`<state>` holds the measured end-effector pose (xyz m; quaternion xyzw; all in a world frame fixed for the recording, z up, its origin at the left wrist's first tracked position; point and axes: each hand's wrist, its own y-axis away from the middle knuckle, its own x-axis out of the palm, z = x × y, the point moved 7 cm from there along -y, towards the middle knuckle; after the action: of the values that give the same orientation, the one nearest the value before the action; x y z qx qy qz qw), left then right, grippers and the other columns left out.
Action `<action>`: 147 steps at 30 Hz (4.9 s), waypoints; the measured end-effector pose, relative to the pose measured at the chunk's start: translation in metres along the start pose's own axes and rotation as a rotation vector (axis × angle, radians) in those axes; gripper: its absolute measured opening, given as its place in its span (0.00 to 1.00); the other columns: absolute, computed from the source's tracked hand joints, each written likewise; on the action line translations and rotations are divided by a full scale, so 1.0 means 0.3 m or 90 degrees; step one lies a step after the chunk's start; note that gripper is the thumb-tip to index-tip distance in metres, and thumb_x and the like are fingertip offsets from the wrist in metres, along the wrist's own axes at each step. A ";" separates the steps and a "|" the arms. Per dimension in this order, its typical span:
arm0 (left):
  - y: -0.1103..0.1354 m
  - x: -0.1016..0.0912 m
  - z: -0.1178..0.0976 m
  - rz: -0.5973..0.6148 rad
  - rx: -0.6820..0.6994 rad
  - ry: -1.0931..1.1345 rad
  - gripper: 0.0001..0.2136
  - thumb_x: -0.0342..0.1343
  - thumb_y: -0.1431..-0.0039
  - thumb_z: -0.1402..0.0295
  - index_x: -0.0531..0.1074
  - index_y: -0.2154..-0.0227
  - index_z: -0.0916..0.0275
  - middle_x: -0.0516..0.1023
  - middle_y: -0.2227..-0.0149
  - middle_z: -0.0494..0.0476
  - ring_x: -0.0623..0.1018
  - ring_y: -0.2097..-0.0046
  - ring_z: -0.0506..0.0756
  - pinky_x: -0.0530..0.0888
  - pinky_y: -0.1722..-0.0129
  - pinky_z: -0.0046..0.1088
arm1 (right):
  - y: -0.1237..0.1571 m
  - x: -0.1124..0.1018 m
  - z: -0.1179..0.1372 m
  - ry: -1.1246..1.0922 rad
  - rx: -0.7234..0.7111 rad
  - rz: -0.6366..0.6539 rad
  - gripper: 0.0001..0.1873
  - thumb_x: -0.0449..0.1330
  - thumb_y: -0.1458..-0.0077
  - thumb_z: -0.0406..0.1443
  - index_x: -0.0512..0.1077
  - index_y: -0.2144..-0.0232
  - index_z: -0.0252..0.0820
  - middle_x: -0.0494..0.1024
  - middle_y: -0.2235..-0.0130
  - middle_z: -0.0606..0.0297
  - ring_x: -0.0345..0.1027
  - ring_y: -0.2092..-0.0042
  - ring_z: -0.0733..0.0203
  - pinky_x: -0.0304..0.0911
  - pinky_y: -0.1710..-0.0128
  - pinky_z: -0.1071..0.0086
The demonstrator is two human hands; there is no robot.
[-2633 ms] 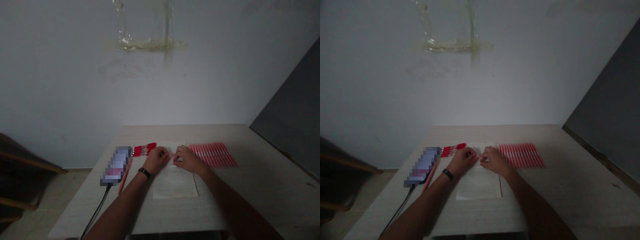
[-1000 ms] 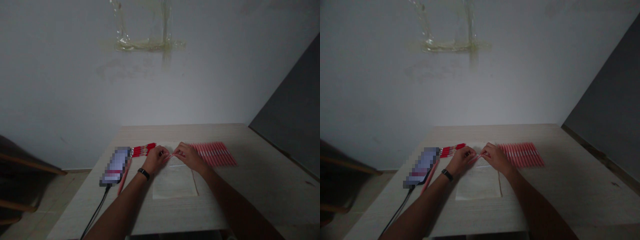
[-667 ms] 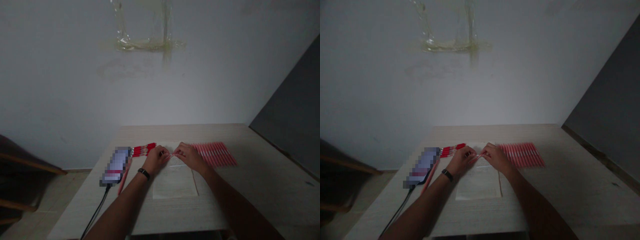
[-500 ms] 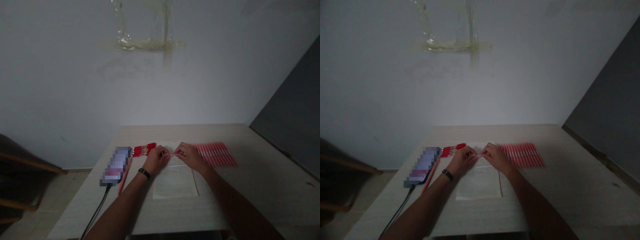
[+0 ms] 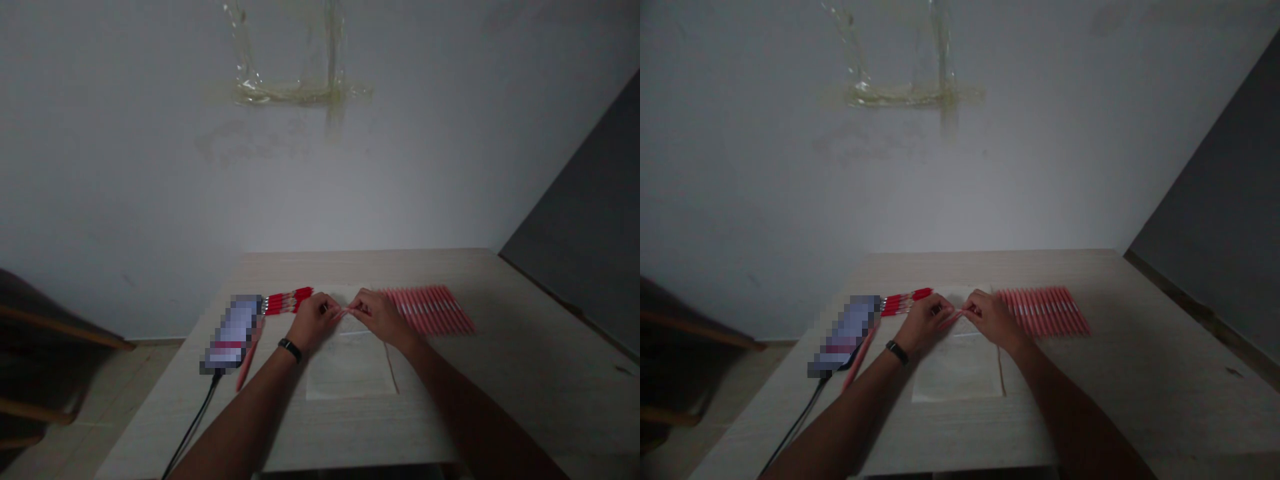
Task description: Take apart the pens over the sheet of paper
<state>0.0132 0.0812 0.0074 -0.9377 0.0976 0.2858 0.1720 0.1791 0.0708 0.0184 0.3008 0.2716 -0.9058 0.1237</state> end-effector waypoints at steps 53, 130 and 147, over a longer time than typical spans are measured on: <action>0.010 0.025 -0.020 0.056 0.037 -0.109 0.09 0.56 0.45 0.75 0.75 0.61 0.63 0.74 0.63 0.57 0.73 0.64 0.53 0.69 0.65 0.28 | -0.006 -0.056 -0.056 0.108 0.049 -0.032 0.01 0.62 0.41 0.33 0.75 0.65 0.43 0.78 0.66 0.66 0.71 0.66 0.63 0.62 0.66 0.71; -0.002 -0.035 0.018 -0.012 -0.036 -0.161 0.04 0.58 0.43 0.70 0.77 0.69 0.64 0.78 0.70 0.56 0.74 0.68 0.53 0.66 0.68 0.27 | 0.006 -0.092 -0.088 0.205 0.096 0.140 0.04 0.63 0.43 0.33 0.75 0.71 0.40 0.76 0.69 0.64 0.71 0.68 0.62 0.61 0.67 0.71; 0.003 -0.031 0.025 -0.011 -0.040 -0.185 0.05 0.58 0.43 0.69 0.78 0.68 0.63 0.78 0.68 0.57 0.75 0.66 0.54 0.68 0.67 0.28 | 0.013 -0.098 -0.081 0.199 0.115 0.115 0.02 0.58 0.42 0.31 0.71 0.68 0.41 0.77 0.68 0.66 0.69 0.72 0.67 0.58 0.72 0.74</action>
<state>0.0015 0.0840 0.0067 -0.8923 0.0541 0.4198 0.1571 0.2154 0.0832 0.0184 0.4706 0.1773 -0.8539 0.1337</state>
